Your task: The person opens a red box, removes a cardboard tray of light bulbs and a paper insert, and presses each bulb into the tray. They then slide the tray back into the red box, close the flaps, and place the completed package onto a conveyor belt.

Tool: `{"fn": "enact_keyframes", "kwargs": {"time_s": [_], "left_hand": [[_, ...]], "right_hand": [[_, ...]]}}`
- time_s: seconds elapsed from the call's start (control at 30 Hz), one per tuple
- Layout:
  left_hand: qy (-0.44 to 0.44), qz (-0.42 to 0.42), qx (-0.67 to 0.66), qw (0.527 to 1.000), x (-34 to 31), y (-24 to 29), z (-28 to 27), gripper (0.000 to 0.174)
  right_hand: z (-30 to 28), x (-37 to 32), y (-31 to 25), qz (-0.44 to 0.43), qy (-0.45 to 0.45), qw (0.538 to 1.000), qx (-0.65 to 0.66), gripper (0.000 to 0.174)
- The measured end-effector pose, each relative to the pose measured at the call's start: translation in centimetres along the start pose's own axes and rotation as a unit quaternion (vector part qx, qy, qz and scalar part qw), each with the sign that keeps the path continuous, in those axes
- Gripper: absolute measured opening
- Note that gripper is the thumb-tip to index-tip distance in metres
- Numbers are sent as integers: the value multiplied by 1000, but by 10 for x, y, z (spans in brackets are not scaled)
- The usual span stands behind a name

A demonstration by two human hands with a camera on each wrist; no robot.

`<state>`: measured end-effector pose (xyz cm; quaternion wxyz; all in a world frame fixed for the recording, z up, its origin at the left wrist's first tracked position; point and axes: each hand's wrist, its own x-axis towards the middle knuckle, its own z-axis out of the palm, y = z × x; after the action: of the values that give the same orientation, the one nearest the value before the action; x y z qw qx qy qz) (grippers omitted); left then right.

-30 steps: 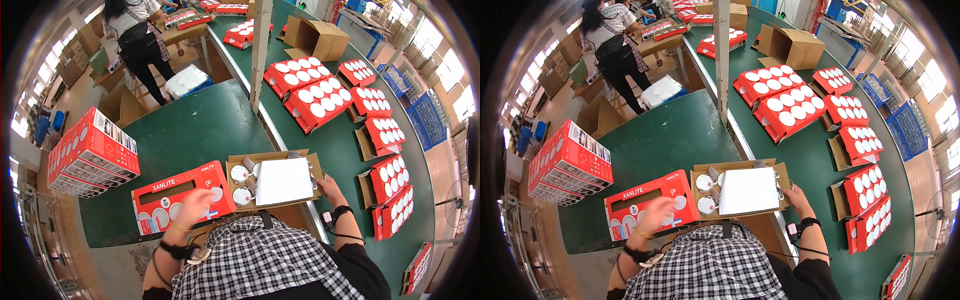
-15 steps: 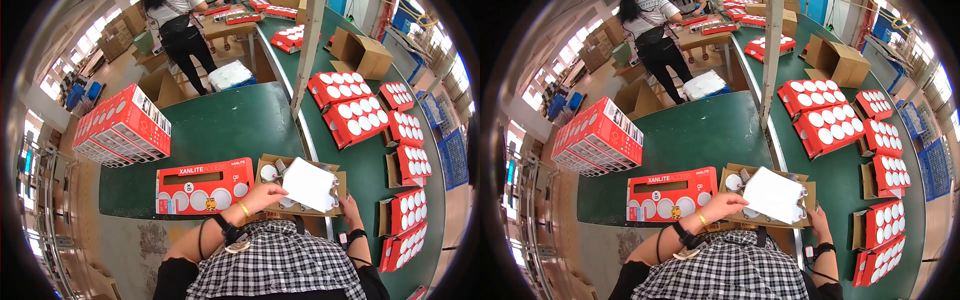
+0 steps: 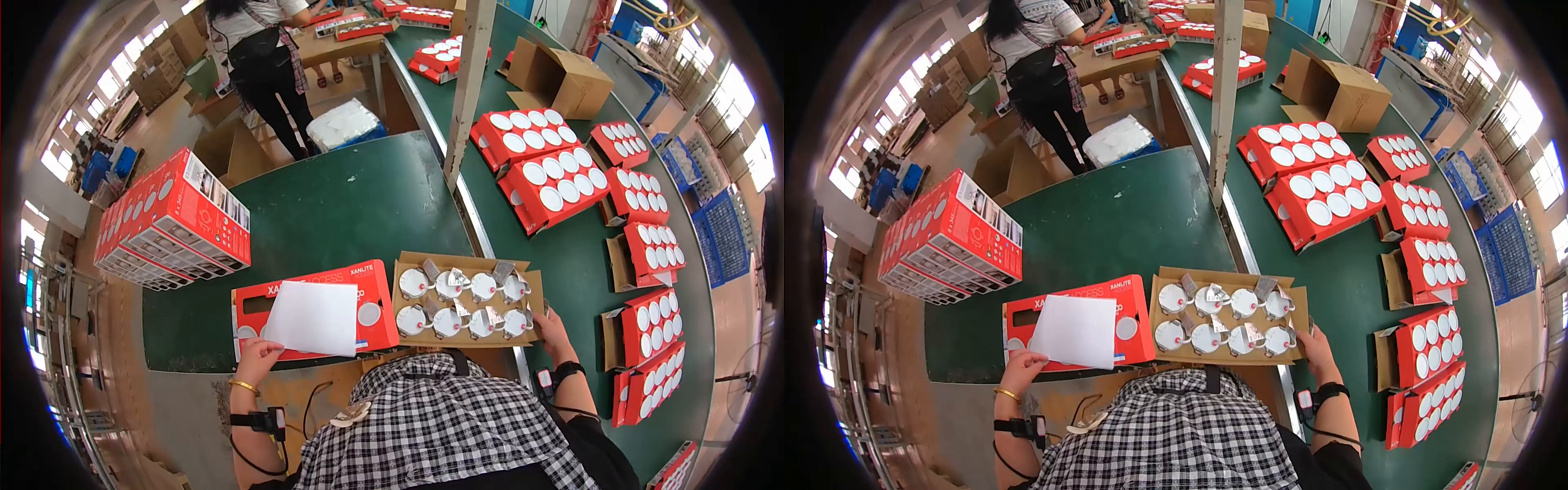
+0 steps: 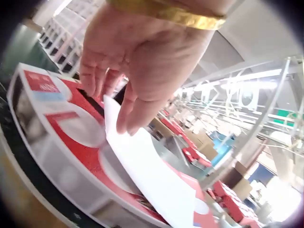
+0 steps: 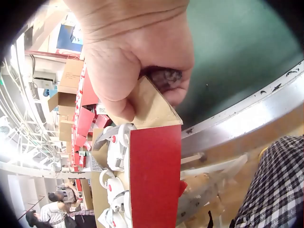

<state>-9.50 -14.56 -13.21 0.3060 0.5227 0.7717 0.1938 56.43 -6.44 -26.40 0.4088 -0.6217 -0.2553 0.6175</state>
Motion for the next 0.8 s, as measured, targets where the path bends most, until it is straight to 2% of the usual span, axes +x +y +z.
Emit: {"fn": "enact_keyframes", "kwargs": {"time_s": [0.03, 0.07, 0.13, 0.17, 0.23, 0.27, 0.33, 0.37, 0.43, 0.47, 0.53, 0.6, 0.63, 0.7, 0.73, 0.77, 0.8], "left_hand": [[59, 112, 187, 974, 1, 23, -2, 17], [80, 40, 156, 984, 5, 49, 4, 17], [164, 188, 188, 950, 27, 89, 37, 17], [116, 179, 228, 950, 34, 111, 49, 20], [6, 134, 256, 957, 55, 108, 64, 20], [16, 134, 255, 958, 54, 103, 58, 20], [-95, 36, 186, 977, 45, 96, 37, 24], [-95, 37, 189, 977, 48, 97, 39, 24], [95, 146, 91, 981, 49, 98, 53, 36], [24, 54, 31, 998, 51, 138, 60, 45], [-44, -21, -56, 997, 84, 132, 116, 48], [-65, -3, 88, 994, 74, 185, 125, 37], [-61, -6, 87, 994, 75, 180, 128, 37], [14, 81, -94, 992, 79, 160, 135, 43], [14, 109, -123, 986, 73, 153, 119, 53], [8, 115, -117, 986, 67, 139, 98, 58], [11, 122, -183, 976, 64, 108, 83, 59]], "right_hand": [[1, 0, 0, -5, -2, 1000, 0, 40], [1, 0, 0, 2, 9, 1000, -1, 41], [1, 1, -1, 12, 17, 1000, -3, 42], [1, 0, 1, 8, 14, 1000, -1, 42], [1, 1, -2, 0, 1, 1000, -7, 42], [0, 4, -3, -8, -5, 1000, -9, 42], [6, -1, -3, -8, 21, 1000, -9, 41], [8, -1, -2, -7, 21, 1000, -6, 41], [6, -5, -2, -2, -6, 1000, 27, 41], [4, -6, 0, 1, -6, 1000, 28, 41], [4, 0, 0, 10, -10, 999, 28, 40], [3, 2, 0, 2, -9, 1000, 25, 40], [3, 3, 1, -1, -7, 1000, 21, 39], [1, 3, 2, -11, -15, 1000, 26, 40], [3, 1, 1, -20, -15, 999, 34, 40], [5, 0, 1, -16, -20, 999, 35, 40], [8, -3, -3, -7, -17, 999, 42, 40]]}}
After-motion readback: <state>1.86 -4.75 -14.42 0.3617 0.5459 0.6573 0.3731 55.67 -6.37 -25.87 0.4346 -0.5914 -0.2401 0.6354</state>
